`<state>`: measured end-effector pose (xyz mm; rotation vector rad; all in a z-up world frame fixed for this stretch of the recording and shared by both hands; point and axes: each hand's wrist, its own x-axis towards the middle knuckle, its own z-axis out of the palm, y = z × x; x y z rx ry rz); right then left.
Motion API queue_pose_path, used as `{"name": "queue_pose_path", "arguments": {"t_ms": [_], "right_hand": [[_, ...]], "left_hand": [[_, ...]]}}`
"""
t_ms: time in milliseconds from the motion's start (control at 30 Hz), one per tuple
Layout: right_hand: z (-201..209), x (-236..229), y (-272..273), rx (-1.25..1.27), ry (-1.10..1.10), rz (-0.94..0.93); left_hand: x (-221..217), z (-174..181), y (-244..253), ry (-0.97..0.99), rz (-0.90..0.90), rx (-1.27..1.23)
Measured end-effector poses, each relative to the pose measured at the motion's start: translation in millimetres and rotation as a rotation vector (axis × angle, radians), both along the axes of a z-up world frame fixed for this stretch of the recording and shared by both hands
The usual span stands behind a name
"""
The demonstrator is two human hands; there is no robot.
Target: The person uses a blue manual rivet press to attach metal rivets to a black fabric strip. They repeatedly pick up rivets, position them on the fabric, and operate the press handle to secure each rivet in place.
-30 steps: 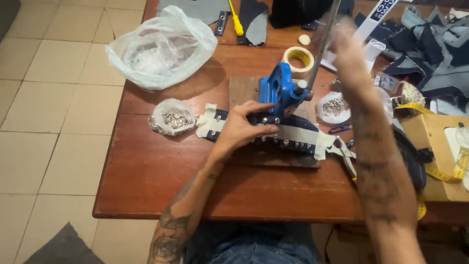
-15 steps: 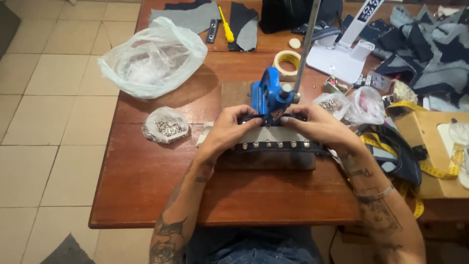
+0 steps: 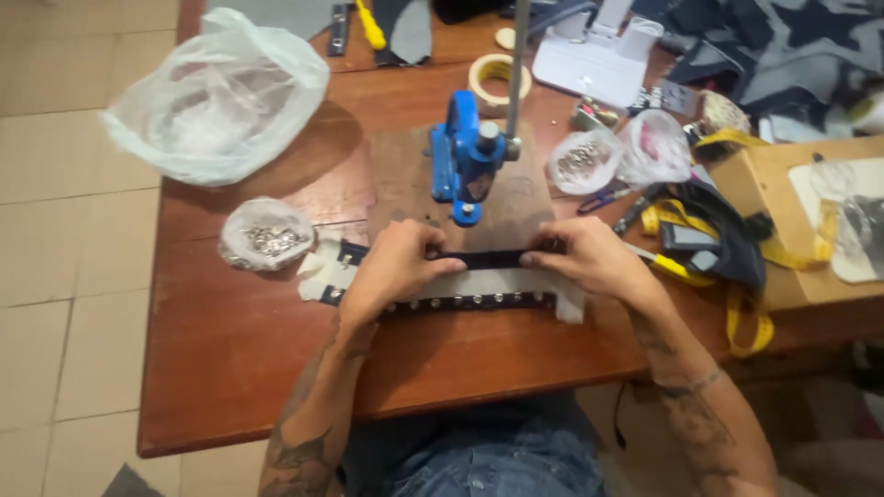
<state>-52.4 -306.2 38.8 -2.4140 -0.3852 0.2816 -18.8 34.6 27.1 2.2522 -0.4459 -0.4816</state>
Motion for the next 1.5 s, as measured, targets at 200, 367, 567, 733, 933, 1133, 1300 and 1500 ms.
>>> {"name": "queue_pose_path", "arguments": {"t_ms": [200,367,567,733,933,1133,1300,1500], "right_hand": [[-16,3,-7,-0.14,-0.16,-0.079],[8,21,-59,0.072,-0.409,-0.221],[57,78,-116,-0.31,-0.221,-0.559],[10,140,-148,-0.559,-0.249,-0.168],[16,140,-131,-0.677,-0.017,-0.354],[39,105,-121,-0.473,-0.174,-0.437],[39,71,-118,-0.526,-0.719,-0.321],[18,19,0,0.126,-0.337,-0.106]], "left_hand": [[-2,-15,-13,-0.111,0.058,0.129],[-3,-19,-12,-0.136,0.101,0.1],[-8,-7,-14,-0.206,0.054,0.082],[-8,-1,-7,-0.182,0.046,-0.04],[-3,-8,-1,-0.2,0.03,-0.086],[-6,-13,-11,-0.253,0.034,-0.055],[-13,-24,-28,-0.303,0.085,0.127],[-6,-49,-30,-0.314,-0.017,0.053]]}}
